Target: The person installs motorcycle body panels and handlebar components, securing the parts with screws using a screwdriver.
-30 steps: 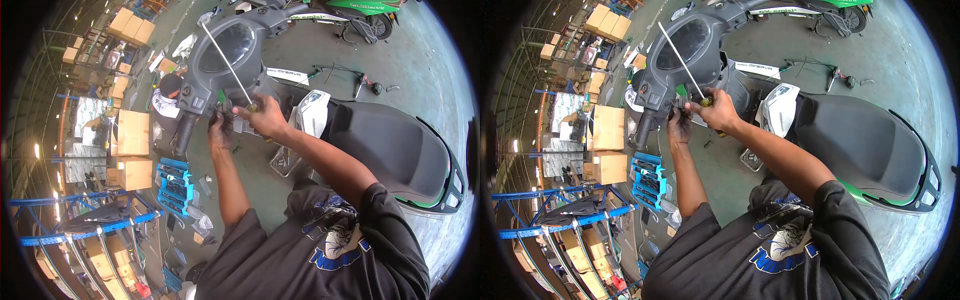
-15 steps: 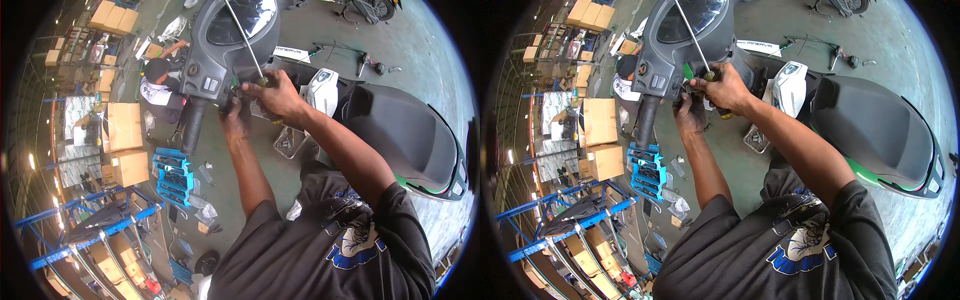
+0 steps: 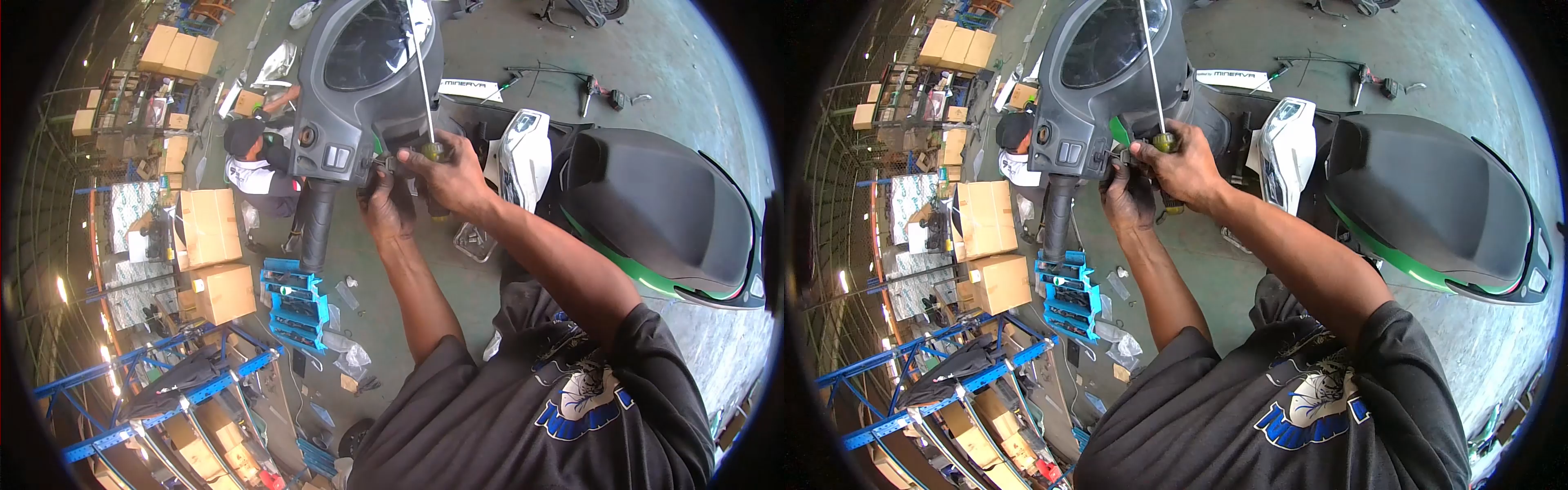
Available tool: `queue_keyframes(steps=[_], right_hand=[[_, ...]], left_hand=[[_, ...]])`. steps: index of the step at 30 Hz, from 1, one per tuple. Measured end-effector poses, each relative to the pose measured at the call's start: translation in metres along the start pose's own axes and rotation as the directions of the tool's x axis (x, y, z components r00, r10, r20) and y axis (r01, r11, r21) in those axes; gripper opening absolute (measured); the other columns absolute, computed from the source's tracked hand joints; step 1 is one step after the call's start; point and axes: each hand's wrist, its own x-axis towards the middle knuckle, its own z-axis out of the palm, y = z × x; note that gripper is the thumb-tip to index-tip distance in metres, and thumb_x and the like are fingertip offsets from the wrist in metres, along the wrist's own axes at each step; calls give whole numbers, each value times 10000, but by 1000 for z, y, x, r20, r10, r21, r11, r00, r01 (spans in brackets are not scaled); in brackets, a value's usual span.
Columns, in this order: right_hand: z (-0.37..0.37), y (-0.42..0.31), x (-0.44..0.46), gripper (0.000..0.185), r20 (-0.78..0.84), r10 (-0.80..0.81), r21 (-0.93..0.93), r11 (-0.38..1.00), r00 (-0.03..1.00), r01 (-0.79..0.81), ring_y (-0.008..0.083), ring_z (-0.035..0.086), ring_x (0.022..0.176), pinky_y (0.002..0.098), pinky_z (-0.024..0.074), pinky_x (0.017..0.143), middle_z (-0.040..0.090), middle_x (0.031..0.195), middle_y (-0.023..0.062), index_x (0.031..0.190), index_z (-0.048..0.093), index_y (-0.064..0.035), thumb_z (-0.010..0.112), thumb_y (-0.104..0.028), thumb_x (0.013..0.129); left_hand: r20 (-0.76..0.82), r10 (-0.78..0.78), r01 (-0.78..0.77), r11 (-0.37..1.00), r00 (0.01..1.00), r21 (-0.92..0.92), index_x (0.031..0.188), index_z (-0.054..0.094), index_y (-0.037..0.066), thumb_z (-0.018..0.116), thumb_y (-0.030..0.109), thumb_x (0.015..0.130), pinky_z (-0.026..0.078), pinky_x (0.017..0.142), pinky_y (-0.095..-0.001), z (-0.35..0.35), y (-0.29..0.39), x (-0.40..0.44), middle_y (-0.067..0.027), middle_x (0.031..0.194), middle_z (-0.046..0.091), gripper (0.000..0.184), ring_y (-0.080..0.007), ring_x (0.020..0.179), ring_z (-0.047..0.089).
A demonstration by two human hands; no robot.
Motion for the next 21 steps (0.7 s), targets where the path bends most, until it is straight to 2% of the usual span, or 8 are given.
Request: queue_keyframes(steps=[3, 5, 8, 11, 12, 13, 17, 21], right_hand=[[-1, 6, -3, 239, -21, 4, 63, 998, 1000, -3, 88, 573, 645, 259, 484, 565, 640, 764, 43, 981, 614, 48, 710, -131, 858], [-14, 13, -2, 236, -25, 77, 47, 996, 997, -76, 83, 546, 596, 253, 457, 519, 622, 736, 27, 964, 610, 32, 720, -142, 850], [-53, 8, -8, 275, -224, 52, 36, 998, 973, -45, 80, 538, 595, 234, 429, 515, 610, 721, 12, 948, 604, 16, 755, -184, 834], [-123, 9, -23, 259, -160, -34, -172, 985, 987, 6, 72, 536, 616, 221, 432, 550, 597, 707, -1, 948, 607, 8, 746, -186, 847], [-146, 2, -36, 236, -138, -141, -251, 962, 980, 103, 60, 517, 597, 224, 419, 534, 590, 701, -8, 943, 626, -15, 745, -196, 848], [-170, -13, -56, 226, -172, -98, -366, 930, 980, 29, 50, 504, 577, 228, 413, 515, 590, 694, -15, 966, 649, -26, 739, -200, 853], [-272, -20, -141, 269, -449, -110, -505, 850, 887, -150, 43, 499, 541, 220, 410, 470, 594, 695, -16, 1037, 651, -19, 722, -212, 863], [-332, -5, -240, 289, -706, -108, -393, 882, 700, -259, 43, 514, 538, 210, 433, 476, 636, 731, 4, 1060, 634, 2, 716, -192, 863]], left_hand=[[-73, -63, 63, 998, 995, -6, 1019, 656, 48, 748, 104, 800, 427, 931, -390, -5, 1, 0, -37, 955, 668, 245, -197, 937, 606], [-11, 50, -50, 999, 999, 0, 1049, 641, 27, 739, 86, 803, 474, 887, -364, -5, 2, 0, -47, 964, 664, 271, -194, 917, 614], [-5, 41, -41, 997, 999, -66, 1070, 628, 3, 730, 67, 805, 525, 830, -313, -7, 0, 2, -75, 994, 662, 292, -192, 898, 626], [-114, -34, 25, 997, 993, -76, 1102, 618, -10, 685, 42, 838, 558, 785, -283, -5, 6, 0, -111, 1019, 662, 278, -201, 900, 638], [-95, -30, 22, 996, 995, -81, 1112, 615, -16, 662, 51, 859, 552, 813, -302, -5, 7, -1, -120, 1030, 660, 267, -214, 914, 639], [-81, -37, 30, 995, 996, -92, 1123, 612, -22, 638, 59, 879, 547, 840, -321, -10, 8, -2, -129, 1042, 659, 258, -228, 928, 641], [94, -142, 155, 977, 985, -148, 1190, 553, -64, 629, 189, 906, 500, 871, -366, -53, 15, 10, -163, 1050, 639, 388, -253, 945, 612], [354, -109, 220, 931, 929, -292, 1255, 495, -61, 641, 244, 896, 483, 839, -364, -28, 5, 2, -169, 1101, 608, 493, -239, 924, 587]])
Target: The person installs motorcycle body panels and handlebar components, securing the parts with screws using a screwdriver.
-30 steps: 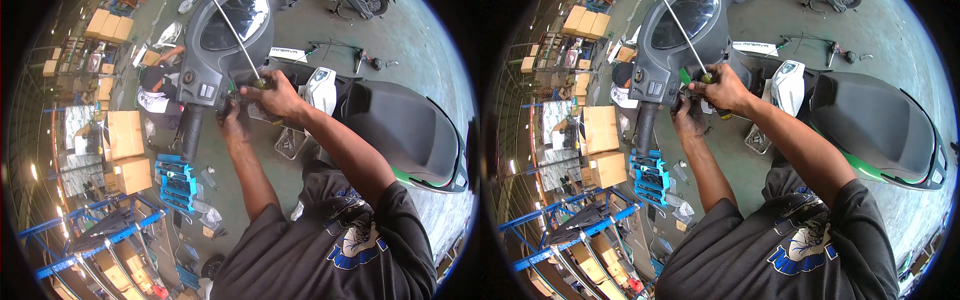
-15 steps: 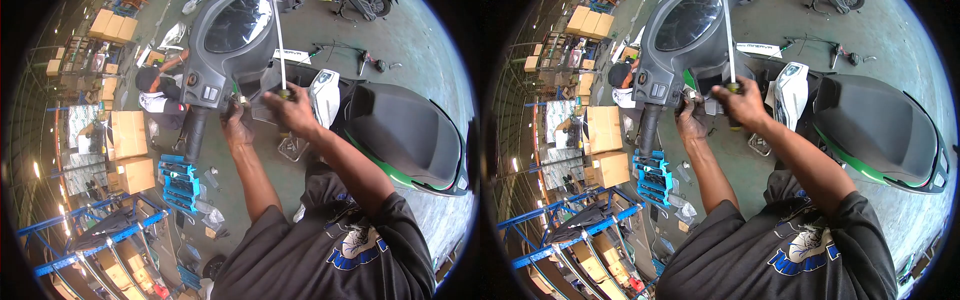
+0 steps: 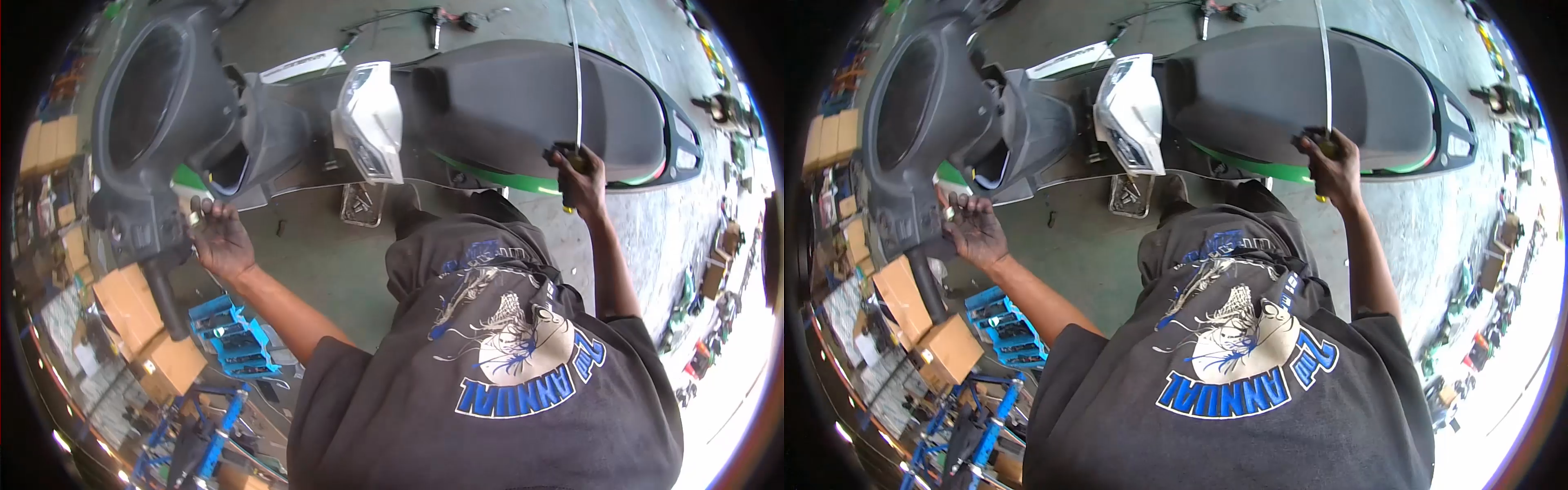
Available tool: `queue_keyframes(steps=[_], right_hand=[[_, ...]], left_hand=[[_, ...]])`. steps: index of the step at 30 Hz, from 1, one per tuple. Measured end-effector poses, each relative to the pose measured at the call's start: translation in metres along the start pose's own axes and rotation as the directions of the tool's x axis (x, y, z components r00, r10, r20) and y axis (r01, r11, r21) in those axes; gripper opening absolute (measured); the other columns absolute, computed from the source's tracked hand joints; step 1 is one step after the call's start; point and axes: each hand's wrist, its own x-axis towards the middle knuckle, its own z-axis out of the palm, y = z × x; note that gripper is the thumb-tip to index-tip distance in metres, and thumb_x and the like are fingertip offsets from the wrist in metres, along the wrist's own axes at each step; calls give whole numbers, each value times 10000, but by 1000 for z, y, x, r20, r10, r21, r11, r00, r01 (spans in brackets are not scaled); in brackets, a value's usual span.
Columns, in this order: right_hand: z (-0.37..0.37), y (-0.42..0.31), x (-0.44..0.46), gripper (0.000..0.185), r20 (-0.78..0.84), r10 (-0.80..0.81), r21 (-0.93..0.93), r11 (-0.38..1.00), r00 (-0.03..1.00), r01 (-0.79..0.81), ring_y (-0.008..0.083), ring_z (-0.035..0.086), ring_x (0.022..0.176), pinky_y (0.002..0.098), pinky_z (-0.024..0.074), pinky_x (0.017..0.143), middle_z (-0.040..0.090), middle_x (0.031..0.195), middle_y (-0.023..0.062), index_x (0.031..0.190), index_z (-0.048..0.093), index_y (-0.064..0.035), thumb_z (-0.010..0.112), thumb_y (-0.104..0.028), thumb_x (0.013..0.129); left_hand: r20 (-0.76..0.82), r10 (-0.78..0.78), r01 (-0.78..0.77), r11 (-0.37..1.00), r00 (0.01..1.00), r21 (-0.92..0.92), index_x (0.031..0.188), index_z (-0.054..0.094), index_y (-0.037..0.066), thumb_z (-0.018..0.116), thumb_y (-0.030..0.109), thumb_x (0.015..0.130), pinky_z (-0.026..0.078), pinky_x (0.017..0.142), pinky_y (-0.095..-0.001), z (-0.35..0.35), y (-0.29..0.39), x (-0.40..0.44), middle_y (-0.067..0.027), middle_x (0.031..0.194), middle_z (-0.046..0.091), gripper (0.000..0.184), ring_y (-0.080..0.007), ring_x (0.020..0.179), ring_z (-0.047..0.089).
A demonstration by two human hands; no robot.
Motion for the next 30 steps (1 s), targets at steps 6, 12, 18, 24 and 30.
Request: queue_keyframes(steps=[6, 12, 18, 24, 30], right_hand=[[-67, 73, -85, 243, -257, 186, 109, 981, 948, -163, 57, 481, 463, 217, 387, 411, 585, 651, 6, 1038, 634, 3, 695, -166, 874], [-102, 110, -143, 173, -290, 439, 446, 848, 850, -286, 67, 414, 421, 244, 306, 376, 471, 554, -25, 885, 630, -25, 724, -165, 847], [-125, 108, -169, 260, -341, 459, 328, 876, 821, -354, 77, 480, 441, 247, 371, 379, 530, 568, 4, 916, 636, 10, 734, -220, 844], [-123, 79, -110, 199, -262, 330, 118, 944, 907, -309, 76, 554, 492, 230, 431, 423, 638, 671, 38, 942, 641, 5, 728, -138, 833], [-149, 35, 30, 290, -398, -4, -142, 988, 918, -58, 82, 599, 588, 233, 475, 539, 670, 693, 46, 977, 659, 11, 756, -202, 807]], left_hand=[[-506, -495, 682, 284, 706, 674, 1046, 686, 49, 711, 214, 824, 475, 686, -278, -44, -151, -30, -33, 843, 661, 278, -123, 738, 597], [-324, -825, 378, -147, 463, 914, 1037, 647, 10, 765, 161, 787, 495, 789, -338, -75, -374, -118, -87, 866, 684, 315, -209, 854, 644], [-345, -610, 267, -219, 713, 938, 1274, 496, 31, 737, 42, 748, 435, 979, -400, -145, -510, -199, -151, 1200, 598, 578, -294, 1123, 573], [-364, -294, 152, -556, 884, 817, 1246, 524, 31, 730, 44, 749, 444, 961, -401, -101, -497, -205, -138, 1171, 611, 538, -302, 1100, 581], [-255, -290, -24, -703, 922, 711, 1214, 570, 47, 729, 161, 796, 459, 939, -426, -87, -486, -208, -156, 1194, 612, 461, -351, 1104, 583]])
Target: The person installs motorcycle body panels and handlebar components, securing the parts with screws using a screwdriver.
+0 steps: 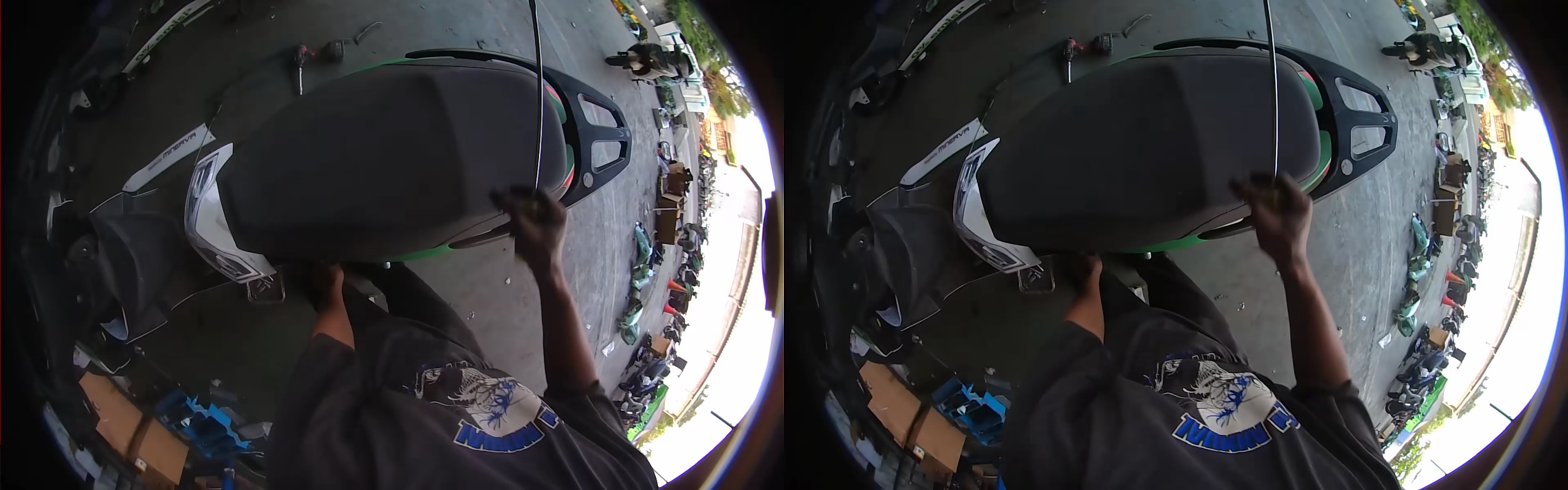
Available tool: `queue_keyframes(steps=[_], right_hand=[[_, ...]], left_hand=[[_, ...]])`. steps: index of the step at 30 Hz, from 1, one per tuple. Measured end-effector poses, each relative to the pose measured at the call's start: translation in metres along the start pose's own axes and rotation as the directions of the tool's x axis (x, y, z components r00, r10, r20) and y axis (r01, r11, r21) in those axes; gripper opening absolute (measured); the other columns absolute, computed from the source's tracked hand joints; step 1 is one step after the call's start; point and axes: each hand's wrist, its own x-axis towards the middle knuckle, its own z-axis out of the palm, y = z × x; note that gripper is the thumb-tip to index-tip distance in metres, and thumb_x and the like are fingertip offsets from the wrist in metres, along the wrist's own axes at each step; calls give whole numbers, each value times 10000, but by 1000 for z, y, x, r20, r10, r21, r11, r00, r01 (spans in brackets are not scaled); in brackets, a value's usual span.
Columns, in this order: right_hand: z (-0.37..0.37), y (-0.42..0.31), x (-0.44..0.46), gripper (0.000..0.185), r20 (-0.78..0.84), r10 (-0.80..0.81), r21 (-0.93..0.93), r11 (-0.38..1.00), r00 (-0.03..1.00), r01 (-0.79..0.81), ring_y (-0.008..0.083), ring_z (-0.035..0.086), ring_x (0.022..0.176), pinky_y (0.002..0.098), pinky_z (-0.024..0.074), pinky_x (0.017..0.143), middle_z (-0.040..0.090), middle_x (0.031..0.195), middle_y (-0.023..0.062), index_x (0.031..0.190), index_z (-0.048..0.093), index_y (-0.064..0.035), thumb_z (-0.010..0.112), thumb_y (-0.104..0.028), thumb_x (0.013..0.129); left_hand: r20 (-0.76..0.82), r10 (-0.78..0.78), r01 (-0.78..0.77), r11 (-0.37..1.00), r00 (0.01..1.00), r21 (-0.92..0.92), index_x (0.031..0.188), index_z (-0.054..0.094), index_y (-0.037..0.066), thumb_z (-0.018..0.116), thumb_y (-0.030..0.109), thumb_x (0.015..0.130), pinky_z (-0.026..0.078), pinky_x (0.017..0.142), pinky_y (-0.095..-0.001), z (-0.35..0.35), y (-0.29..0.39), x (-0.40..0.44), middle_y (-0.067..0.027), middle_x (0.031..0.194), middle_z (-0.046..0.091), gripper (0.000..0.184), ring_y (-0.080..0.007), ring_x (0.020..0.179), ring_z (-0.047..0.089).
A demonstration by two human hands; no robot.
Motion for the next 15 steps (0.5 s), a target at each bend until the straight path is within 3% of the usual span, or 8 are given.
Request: queue_keyframes(steps=[3, 4, 5, 6, 7, 10, 13, 15], right_hand=[[-5, 0, 46, 317, 17, -29, -112, 993, 999, 31, 147, 640, 738, 280, 499, 666, 680, 809, 101, 1005, 668, 10, 754, -216, 799], [-8, 12, 58, 336, -15, -149, -258, 956, 989, 140, 189, 639, 812, 308, 495, 724, 665, 879, 131, 1028, 664, 18, 751, -207, 793], [-10, 18, 65, 356, -28, -272, -398, 886, 962, 239, 232, 639, 887, 337, 492, 782, 650, 948, 160, 1051, 660, 27, 747, -198, 788], [-13, 12, 61, 389, -41, -290, -352, 900, 956, 258, 311, 614, 965, 376, 483, 826, 611, 1026, 187, 1086, 648, 41, 740, -180, 780], [-11, 7, 56, 381, -60, -322, -360, 890, 945, 280, 316, 620, 950, 381, 486, 819, 618, 1012, 188, 1089, 643, 44, 731, -175, 790], [12, -4, 33, 360, -1, -390, -244, 893, 921, 378, 343, 629, 899, 389, 492, 804, 622, 974, 200, 1119, 620, 50, 690, -142, 824], [61, -14, 10, 320, 273, -488, -14, 860, 829, 511, 406, 620, 884, 420, 494, 799, 611, 964, 242, 1127, 602, 42, 635, -113, 850], [103, -13, 0, 317, 372, -485, -106, 825, 792, 555, 425, 597, 883, 466, 486, 776, 600, 938, 252, 1125, 580, 20, 615, -146, 857]], left_hand=[[171, -142, 178, 961, 975, -212, 1209, 572, 38, 734, 170, 805, 463, 924, -420, -6, -9, -10, -159, 1166, 623, 455, -345, 1086, 595], [328, -219, 337, 868, 919, -366, 1210, 567, 26, 739, 159, 805, 465, 912, -410, -10, -16, -12, -159, 1134, 634, 460, -331, 1066, 607], [306, -232, 337, 873, 923, -352, 1210, 567, 26, 739, 159, 805, 465, 912, -410, -20, -22, -14, -159, 1134, 634, 460, -331, 1066, 607], [244, -191, 284, 854, 951, -436, 1164, 578, 13, 747, 118, 788, 474, 864, -381, -34, -29, -20, -151, 1041, 648, 425, -287, 986, 624], [173, -159, 226, 828, 972, -512, 1117, 589, 0, 756, 77, 770, 484, 816, -351, -47, -35, -24, -143, 947, 661, 392, -244, 906, 640], [194, -190, 269, 764, 962, -586, 1167, 570, -26, 780, 169, 786, 475, 864, -367, -111, -48, -41, -157, 1061, 645, 477, -247, 991, 623], [100, -222, 224, 652, 970, -724, 1066, 582, 5, 747, 73, 788, 483, 789, -323, -173, -48, -58, -90, 932, 675, 331, -189, 854, 634], [156, -213, 258, 633, 965, -730, 1088, 577, 4, 748, 91, 796, 484, 794, -313, -234, -39, -64, -91, 971, 665, 349, -172, 874, 625]])
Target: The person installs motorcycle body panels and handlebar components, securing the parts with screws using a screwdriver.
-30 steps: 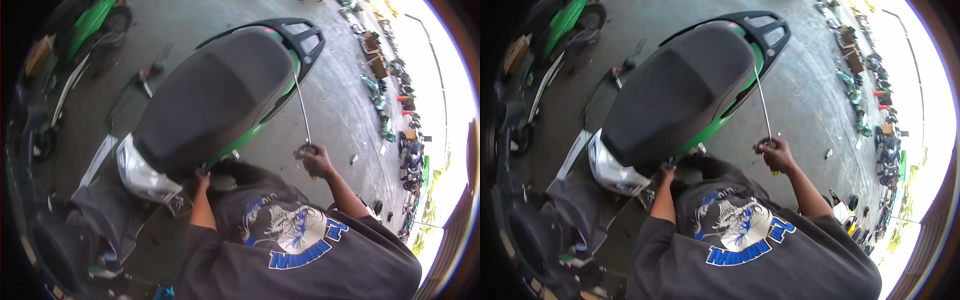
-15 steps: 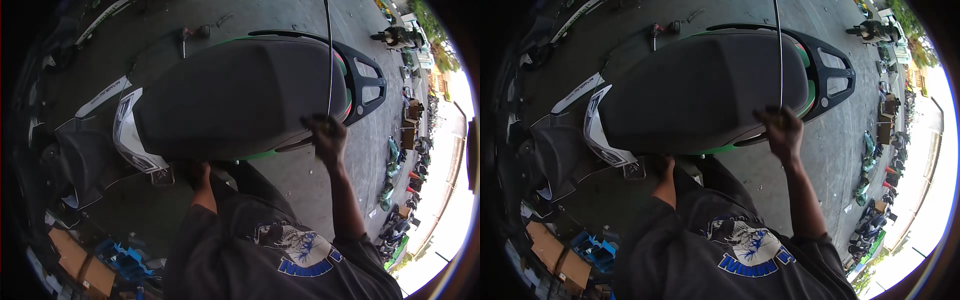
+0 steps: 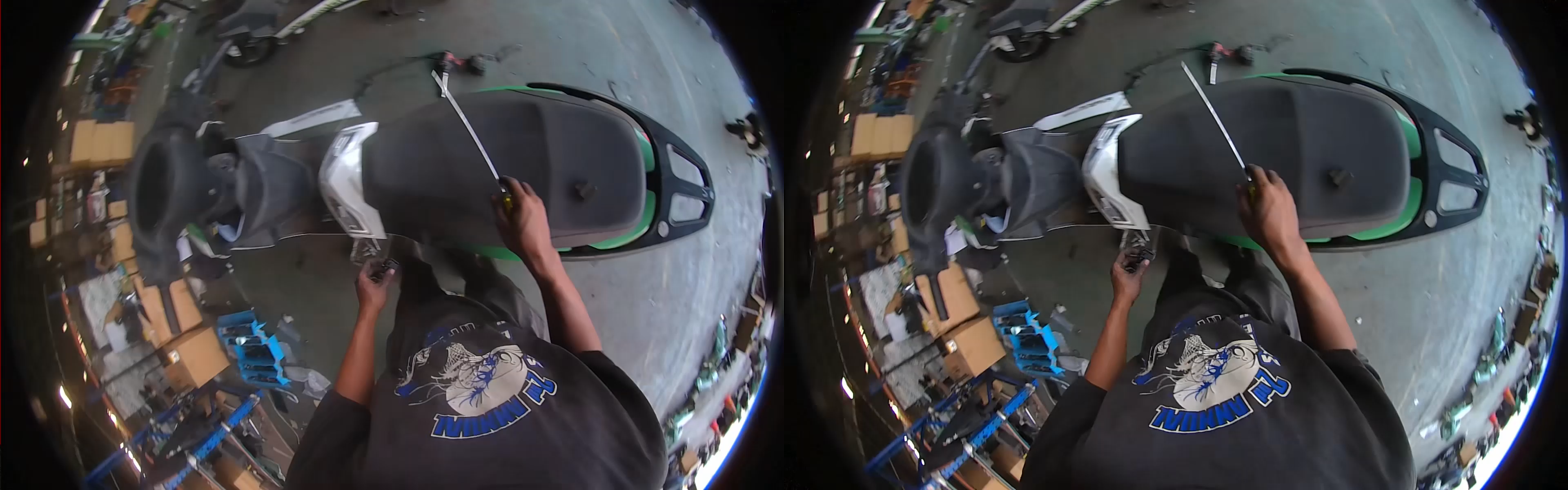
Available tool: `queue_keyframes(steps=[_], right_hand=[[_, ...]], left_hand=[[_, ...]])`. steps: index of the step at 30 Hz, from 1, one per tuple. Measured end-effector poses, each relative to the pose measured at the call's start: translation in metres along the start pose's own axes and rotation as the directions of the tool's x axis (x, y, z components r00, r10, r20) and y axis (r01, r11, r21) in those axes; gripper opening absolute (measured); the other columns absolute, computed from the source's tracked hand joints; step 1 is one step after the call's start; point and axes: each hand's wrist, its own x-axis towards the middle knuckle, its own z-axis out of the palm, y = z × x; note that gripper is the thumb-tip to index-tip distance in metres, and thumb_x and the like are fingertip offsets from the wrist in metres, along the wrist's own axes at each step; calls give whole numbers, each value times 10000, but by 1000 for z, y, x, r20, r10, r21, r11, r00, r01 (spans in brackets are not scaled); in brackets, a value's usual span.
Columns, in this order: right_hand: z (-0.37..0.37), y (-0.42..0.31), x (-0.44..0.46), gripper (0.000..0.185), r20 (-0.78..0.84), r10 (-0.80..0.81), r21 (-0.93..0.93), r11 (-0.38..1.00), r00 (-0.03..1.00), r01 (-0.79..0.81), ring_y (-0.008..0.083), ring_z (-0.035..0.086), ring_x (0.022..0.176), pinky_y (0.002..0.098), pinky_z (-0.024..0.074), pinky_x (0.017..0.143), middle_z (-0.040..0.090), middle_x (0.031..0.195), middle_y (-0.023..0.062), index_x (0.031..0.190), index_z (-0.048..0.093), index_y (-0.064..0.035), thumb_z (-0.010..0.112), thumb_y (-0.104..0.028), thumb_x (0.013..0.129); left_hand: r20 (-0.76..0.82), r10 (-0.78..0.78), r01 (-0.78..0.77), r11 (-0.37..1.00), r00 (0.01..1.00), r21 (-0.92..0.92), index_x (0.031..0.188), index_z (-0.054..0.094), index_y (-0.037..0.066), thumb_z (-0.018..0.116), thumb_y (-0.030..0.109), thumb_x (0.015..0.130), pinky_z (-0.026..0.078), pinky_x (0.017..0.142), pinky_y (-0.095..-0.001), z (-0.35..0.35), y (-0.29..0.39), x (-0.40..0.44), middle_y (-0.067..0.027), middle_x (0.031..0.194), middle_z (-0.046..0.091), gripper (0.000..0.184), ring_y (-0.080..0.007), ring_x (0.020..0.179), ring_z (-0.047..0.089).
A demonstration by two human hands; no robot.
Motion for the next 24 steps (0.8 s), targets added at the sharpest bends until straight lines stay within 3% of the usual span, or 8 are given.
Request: queue_keyframes(steps=[7, 9, 11, 13, 15, 17, 21, 24], right_hand=[[34, -43, 4, 280, 315, -337, 72, 941, 887, 332, 416, 596, 854, 482, 486, 742, 607, 913, 228, 1090, 592, -34, 584, -126, 826], [28, -56, 0, 243, 530, -602, 185, 769, 597, 611, 392, 637, 812, 469, 523, 694, 641, 856, 205, 990, 651, -63, 570, -89, 762], [9, -109, -11, 135, 854, -462, 127, 629, 237, 767, 330, 684, 835, 417, 565, 651, 677, 920, 154, 809, 714, -99, 602, -133, 742], [10, -136, -35, 134, 525, -845, 439, 166, -102, 883, 224, 642, 989, 416, 496, 909, 670, 938, 54, 841, 705, -141, 597, -184, 774], [-10, -192, -37, 252, 310, -893, 675, -34, -325, 737, 177, 562, 1106, 464, 370, 1037, 646, 991, 12, 1050, 630, -133, 539, -197, 824], [-15, -220, -37, 255, 186, -902, 749, -127, -391, 650, 168, 550, 1123, 465, 340, 1055, 648, 1023, 13, 1049, 636, -128, 550, -194, 818], [-11, -237, -20, 377, 76, -938, 795, -148, -339, 588, 197, 536, 1146, 468, 344, 1034, 620, 1123, 48, 1090, 633, -120, 686, -170, 721], [6, -221, -6, 460, 114, -962, 775, 242, 247, 584, 275, 562, 1106, 470, 424, 941, 613, 1100, 132, 1147, 612, -73, 746, -139, 712]], left_hand=[[-124, 83, -124, 923, 989, -364, 1034, 554, 28, 675, 59, 799, 447, 778, -262, -69, 83, -32, -39, 929, 606, 266, -121, 853, 556], [-112, 253, -277, 892, 961, -357, 1031, 543, 27, 656, 155, 808, 441, 779, -278, -93, 112, -31, -48, 938, 587, 282, -127, 883, 537], [-79, 358, -366, 897, 930, -246, 1007, 523, 40, 636, 226, 775, 424, 774, -270, -105, 162, -29, -25, 898, 548, 318, -130, 863, 521], [5, 420, -413, 895, 907, -169, 1026, 516, 36, 646, 230, 766, 421, 773, -268, -111, 164, -6, -32, 916, 545, 349, -125, 877, 507], [180, 487, -474, 873, 854, -116, 1021, 555, 33, 639, 214, 779, 421, 764, -264, -116, 201, 9, -30, 899, 559, 313, -110, 854, 505], [100, 502, -483, 860, 859, -166, 1015, 583, 25, 633, 184, 792, 424, 761, -260, -116, 217, 14, -30, 880, 566, 278, -106, 837, 513], [-378, 373, -530, 638, 848, -559, 1063, 646, -35, 617, 52, 854, 471, 802, -276, -111, 201, 12, -85, 974, 658, 228, -141, 877, 598], [-329, 243, -407, 467, 913, -785, 1089, 642, -49, 617, 63, 880, 475, 845, -301, -122, 174, 3, -118, 1057, 666, 238, -174, 934, 616]])
